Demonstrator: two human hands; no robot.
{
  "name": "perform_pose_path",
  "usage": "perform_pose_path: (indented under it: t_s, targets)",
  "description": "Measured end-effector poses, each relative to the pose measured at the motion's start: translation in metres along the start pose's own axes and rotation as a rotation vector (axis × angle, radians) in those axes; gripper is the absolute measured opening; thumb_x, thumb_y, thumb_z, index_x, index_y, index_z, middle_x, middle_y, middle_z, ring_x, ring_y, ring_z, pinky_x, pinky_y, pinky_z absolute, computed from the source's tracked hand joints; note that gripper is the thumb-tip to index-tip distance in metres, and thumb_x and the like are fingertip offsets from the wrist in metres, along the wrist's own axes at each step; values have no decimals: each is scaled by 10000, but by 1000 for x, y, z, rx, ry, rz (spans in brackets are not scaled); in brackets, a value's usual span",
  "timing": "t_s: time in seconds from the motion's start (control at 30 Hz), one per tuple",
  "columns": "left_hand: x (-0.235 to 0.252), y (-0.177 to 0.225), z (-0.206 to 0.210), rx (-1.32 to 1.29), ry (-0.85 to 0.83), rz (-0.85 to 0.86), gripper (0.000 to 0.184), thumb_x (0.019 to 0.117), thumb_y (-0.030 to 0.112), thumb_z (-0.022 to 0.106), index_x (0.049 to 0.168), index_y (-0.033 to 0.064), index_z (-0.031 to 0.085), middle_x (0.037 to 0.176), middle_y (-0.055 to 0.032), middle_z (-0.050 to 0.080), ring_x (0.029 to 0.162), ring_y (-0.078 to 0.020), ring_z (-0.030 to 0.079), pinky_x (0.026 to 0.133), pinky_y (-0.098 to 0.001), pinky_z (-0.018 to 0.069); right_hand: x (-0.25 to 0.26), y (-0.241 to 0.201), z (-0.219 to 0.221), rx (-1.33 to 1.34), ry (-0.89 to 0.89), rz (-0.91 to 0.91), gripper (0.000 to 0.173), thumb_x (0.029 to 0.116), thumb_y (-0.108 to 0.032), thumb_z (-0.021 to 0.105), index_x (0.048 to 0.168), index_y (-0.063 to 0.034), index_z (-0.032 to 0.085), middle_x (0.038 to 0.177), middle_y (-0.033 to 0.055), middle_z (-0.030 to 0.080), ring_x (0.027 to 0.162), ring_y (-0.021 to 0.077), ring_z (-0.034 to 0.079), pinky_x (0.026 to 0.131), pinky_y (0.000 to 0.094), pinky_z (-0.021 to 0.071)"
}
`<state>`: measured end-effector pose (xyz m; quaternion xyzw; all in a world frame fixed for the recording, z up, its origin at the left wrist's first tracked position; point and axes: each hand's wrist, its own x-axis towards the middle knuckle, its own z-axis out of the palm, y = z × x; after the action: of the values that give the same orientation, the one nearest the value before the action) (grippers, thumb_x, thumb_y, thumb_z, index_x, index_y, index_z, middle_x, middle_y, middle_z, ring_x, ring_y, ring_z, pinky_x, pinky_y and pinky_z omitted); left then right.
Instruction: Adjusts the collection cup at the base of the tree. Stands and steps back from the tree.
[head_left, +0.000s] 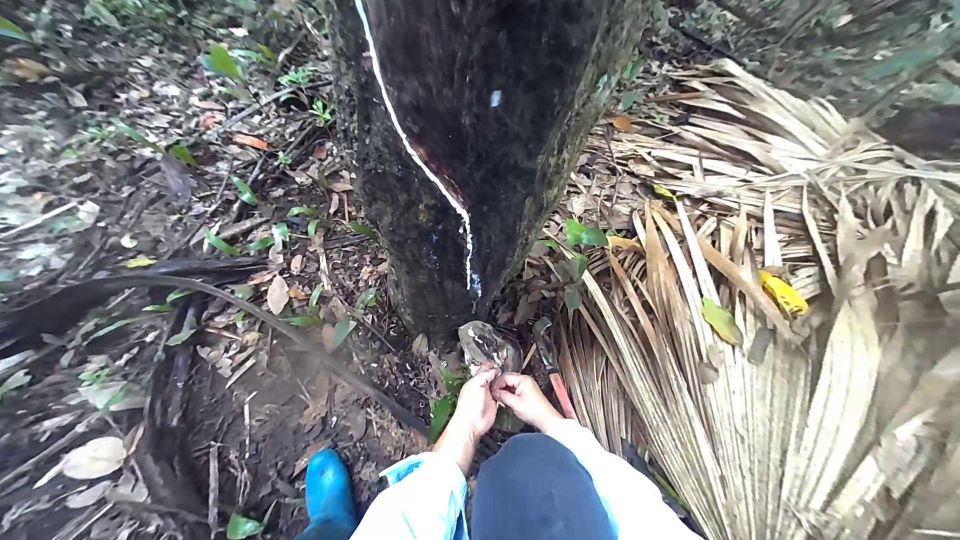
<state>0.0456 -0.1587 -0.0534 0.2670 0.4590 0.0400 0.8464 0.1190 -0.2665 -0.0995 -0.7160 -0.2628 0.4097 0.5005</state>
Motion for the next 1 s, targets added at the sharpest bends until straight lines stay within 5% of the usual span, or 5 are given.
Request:
perform_pose_path:
  t_s: [0.23, 0.47, 0.63, 0.83, 1.0]
  targets:
    - [-9, 22, -37, -71, -184, -140, 447, 1085, 140, 252, 1493, 23, 391, 1390, -197, 580, 1129, -274, 659, 921, -402, 540, 12, -7, -18, -174, 159, 339, 236, 1047, -32, 502, 1201, 116, 601, 1027, 244, 663, 842, 269, 674, 829, 404, 561]
    - [-29, 47, -47, 550, -85, -105, 391, 1079, 46, 381, 1455, -11, 473, 1508, -206, 471, 1277, -289, 553, 1027, -447, 472, 21, -6, -32, -196, 170, 446, 261, 1075, -82, 486, 1266, 69, 582, 1099, 225, 667, 900, 256, 701, 860, 400, 572]
    - [-27, 50, -68, 354, -465, -97, 447, 1045, 204, 347, 1431, 19, 472, 1324, -97, 672, 1170, -197, 675, 994, -376, 544, 26, 12, -35, -106, 275, 426, 248, 1067, -65, 491, 1235, 90, 588, 1056, 226, 671, 869, 259, 700, 823, 401, 584]
    - [-9, 28, -19, 514, -137, -91, 403, 1127, 197, 348, 1429, -7, 519, 1477, -178, 514, 1241, -260, 570, 994, -421, 478, 18, 12, -37, 230, 218, 348, 139, 1013, 31, 553, 1145, 71, 571, 995, 125, 669, 697, 106, 647, 659, 265, 567]
    - [-4, 7, 7, 776, -252, -62, 449, 1110, 197, 416, 1514, 4, 440, 1530, -222, 461, 1347, -326, 495, 1078, -488, 422, 10, 8, -35, 142, -30, 218, 457, 941, 78, 605, 1394, 71, 545, 1231, 204, 657, 1034, 183, 666, 932, 337, 552]
